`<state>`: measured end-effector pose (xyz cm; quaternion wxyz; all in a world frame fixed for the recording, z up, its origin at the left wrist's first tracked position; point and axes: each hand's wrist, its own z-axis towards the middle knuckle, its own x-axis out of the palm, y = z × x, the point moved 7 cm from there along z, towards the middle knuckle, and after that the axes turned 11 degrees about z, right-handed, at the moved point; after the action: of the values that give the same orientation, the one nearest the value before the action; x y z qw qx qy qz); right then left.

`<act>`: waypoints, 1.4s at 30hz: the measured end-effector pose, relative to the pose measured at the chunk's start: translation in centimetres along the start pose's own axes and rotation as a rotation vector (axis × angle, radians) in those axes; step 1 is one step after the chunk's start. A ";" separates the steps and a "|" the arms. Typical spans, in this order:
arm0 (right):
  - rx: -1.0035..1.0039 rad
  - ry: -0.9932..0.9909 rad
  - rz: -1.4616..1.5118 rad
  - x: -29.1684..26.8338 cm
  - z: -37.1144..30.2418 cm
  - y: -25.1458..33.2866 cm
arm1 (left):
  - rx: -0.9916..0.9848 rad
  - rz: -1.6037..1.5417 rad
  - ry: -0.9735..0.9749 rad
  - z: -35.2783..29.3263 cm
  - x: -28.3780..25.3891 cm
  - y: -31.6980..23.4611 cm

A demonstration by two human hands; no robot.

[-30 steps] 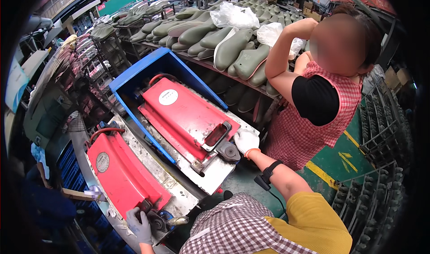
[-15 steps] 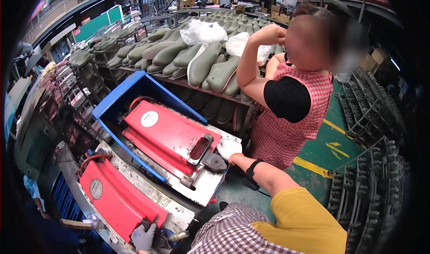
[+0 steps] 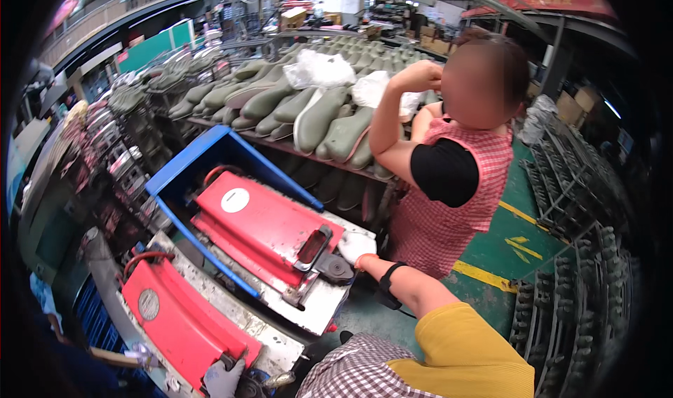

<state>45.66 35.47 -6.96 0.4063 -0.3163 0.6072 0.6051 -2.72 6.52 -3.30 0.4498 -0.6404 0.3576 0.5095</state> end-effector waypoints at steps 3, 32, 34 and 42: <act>0.053 0.080 0.057 0.4 0.3 0.2 | -0.134 0.082 0.429 -0.8 0.3 0.0; 0.058 0.076 0.041 -0.2 0.1 0.0 | -0.088 0.060 0.134 -0.4 1.0 0.7; 0.044 0.057 0.039 0.2 0.2 -0.3 | -0.088 0.016 0.106 -0.7 0.9 0.7; -0.007 0.015 0.015 0.4 1.6 -0.4 | -0.094 -0.074 0.126 0.2 -0.7 -0.9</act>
<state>46.02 37.11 -7.36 0.3960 -0.3177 0.6105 0.6079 -2.15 7.02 -2.42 0.4145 -0.7044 0.3369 0.4674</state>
